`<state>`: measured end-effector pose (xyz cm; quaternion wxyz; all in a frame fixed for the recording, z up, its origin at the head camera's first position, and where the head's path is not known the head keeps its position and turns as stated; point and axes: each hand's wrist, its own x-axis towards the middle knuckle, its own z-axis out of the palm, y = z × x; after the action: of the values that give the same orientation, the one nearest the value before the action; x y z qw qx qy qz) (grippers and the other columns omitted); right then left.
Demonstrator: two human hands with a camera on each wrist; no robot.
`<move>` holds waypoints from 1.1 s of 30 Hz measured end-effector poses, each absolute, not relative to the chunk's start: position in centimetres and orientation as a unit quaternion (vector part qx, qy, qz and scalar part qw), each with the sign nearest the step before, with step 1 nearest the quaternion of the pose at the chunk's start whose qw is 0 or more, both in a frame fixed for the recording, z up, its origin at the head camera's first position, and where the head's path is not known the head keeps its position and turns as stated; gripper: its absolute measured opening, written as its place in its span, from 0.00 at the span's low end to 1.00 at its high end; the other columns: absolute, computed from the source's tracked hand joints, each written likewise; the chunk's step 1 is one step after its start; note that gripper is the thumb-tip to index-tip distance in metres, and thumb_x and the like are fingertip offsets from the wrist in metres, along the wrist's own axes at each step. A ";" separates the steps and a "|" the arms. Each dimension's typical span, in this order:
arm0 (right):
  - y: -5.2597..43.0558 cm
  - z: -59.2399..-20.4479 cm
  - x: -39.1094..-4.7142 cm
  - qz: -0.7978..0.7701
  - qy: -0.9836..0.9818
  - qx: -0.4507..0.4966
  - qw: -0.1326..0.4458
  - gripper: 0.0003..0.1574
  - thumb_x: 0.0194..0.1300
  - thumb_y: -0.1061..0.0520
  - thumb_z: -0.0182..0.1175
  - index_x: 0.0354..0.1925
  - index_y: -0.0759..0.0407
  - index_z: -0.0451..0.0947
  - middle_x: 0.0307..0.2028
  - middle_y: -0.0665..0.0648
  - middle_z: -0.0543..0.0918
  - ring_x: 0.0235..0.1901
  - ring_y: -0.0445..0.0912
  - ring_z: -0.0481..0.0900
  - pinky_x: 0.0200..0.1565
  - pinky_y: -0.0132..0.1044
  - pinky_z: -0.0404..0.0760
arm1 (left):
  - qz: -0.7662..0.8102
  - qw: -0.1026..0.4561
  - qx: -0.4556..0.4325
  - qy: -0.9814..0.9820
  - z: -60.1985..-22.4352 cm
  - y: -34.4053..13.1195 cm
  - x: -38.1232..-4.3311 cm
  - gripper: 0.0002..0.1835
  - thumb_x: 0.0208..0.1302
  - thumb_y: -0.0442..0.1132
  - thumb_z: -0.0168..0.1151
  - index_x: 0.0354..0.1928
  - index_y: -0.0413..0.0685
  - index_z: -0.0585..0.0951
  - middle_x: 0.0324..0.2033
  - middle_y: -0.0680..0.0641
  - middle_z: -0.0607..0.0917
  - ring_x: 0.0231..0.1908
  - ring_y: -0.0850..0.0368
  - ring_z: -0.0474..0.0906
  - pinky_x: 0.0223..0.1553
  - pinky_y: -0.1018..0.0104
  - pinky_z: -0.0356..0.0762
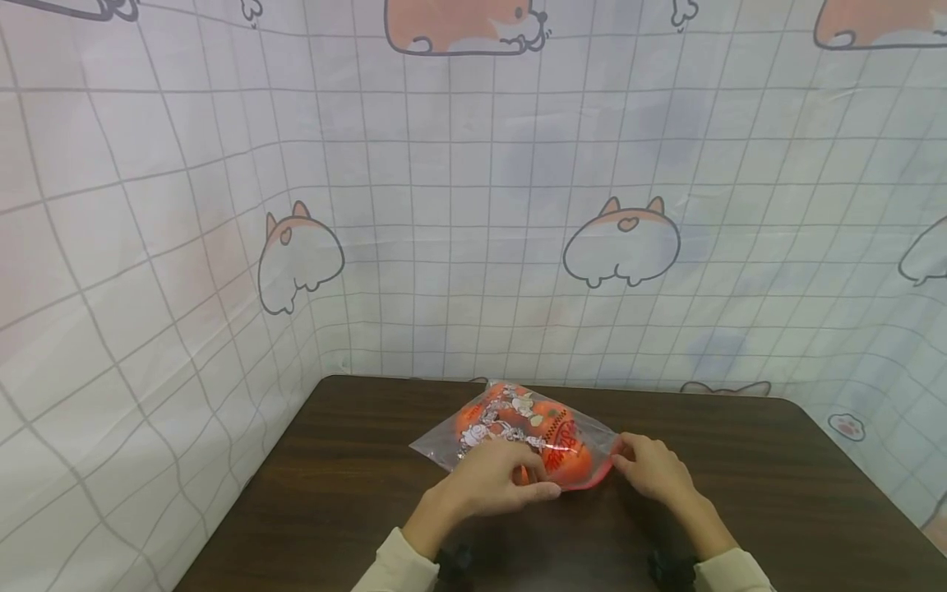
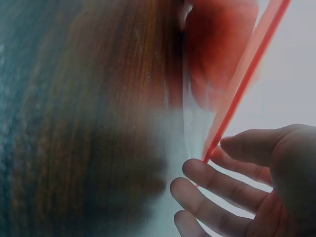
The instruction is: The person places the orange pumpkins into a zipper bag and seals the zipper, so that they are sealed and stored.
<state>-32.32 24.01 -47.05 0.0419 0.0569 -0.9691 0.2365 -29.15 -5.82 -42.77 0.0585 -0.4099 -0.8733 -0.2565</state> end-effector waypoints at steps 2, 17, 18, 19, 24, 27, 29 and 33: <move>24.0 -47.0 -32.3 0.238 -0.969 0.058 0.040 0.05 0.67 0.51 0.64 0.39 0.50 0.81 0.36 0.52 0.87 0.32 0.47 0.80 0.30 0.47 0.74 | -0.257 0.054 -0.414 -0.871 -42.9 -5.6 -29.1 0.21 0.74 0.62 0.53 0.35 0.61 0.88 0.28 0.66 0.83 0.29 0.74 0.75 0.34 0.78 0.72; 23.9 -46.9 -32.4 0.247 -0.966 0.067 0.026 0.11 0.64 0.47 0.68 0.37 0.50 0.79 0.32 0.49 0.83 0.28 0.46 0.74 0.29 0.43 0.70 | -0.194 0.036 -0.410 -0.890 -44.9 -3.9 -28.8 0.13 0.60 0.62 0.70 0.33 0.65 0.85 0.25 0.68 0.83 0.27 0.79 0.74 0.31 0.80 0.70; 23.9 -46.9 -32.4 0.247 -0.966 0.067 0.025 0.11 0.64 0.47 0.68 0.37 0.50 0.79 0.32 0.49 0.83 0.28 0.46 0.74 0.29 0.43 0.70 | -0.188 0.037 -0.410 -0.892 -45.1 -3.7 -28.8 0.13 0.60 0.62 0.71 0.32 0.65 0.84 0.25 0.68 0.82 0.27 0.78 0.73 0.31 0.80 0.70; 23.9 -46.9 -32.4 0.248 -0.966 0.068 0.025 0.11 0.64 0.47 0.68 0.37 0.51 0.79 0.32 0.50 0.83 0.28 0.46 0.75 0.29 0.43 0.71 | -0.180 0.036 -0.409 -0.894 -45.2 -3.6 -28.7 0.13 0.59 0.62 0.71 0.32 0.65 0.84 0.25 0.68 0.82 0.27 0.78 0.73 0.31 0.80 0.69; 23.9 -46.9 -32.4 0.251 -0.965 0.070 0.023 0.11 0.63 0.48 0.69 0.37 0.51 0.79 0.33 0.50 0.84 0.29 0.46 0.75 0.30 0.43 0.72 | -0.135 0.054 -0.401 -0.905 -45.8 -3.0 -28.4 0.14 0.58 0.64 0.71 0.32 0.68 0.83 0.26 0.69 0.79 0.27 0.77 0.70 0.30 0.78 0.67; 23.9 -46.8 -32.3 0.254 -0.964 0.073 0.020 0.11 0.63 0.48 0.69 0.37 0.50 0.79 0.34 0.50 0.85 0.29 0.46 0.75 0.30 0.43 0.72 | -0.109 0.064 -0.400 -0.908 -45.9 -2.7 -28.0 0.15 0.58 0.65 0.70 0.34 0.67 0.82 0.28 0.67 0.78 0.27 0.74 0.69 0.29 0.76 0.65; 23.9 -46.8 -32.2 0.255 -0.964 0.073 0.020 0.11 0.63 0.48 0.69 0.37 0.50 0.79 0.35 0.50 0.85 0.30 0.46 0.75 0.30 0.43 0.72 | -0.106 0.054 -0.397 -0.910 -45.9 -2.4 -27.8 0.15 0.59 0.64 0.69 0.34 0.65 0.81 0.27 0.66 0.77 0.26 0.72 0.68 0.28 0.74 0.65; 24.0 -46.8 -32.1 0.252 -0.965 0.070 0.021 0.11 0.64 0.47 0.68 0.36 0.50 0.78 0.35 0.50 0.85 0.29 0.46 0.75 0.29 0.43 0.71 | -0.117 0.014 -0.381 -0.917 -46.1 -2.0 -27.4 0.16 0.62 0.62 0.68 0.35 0.62 0.78 0.24 0.64 0.75 0.24 0.70 0.68 0.26 0.72 0.65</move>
<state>-32.10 23.96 -46.79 0.0209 0.0704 -0.9649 0.2522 -27.41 -2.03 -46.09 0.0143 -0.3809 -0.9171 -0.1168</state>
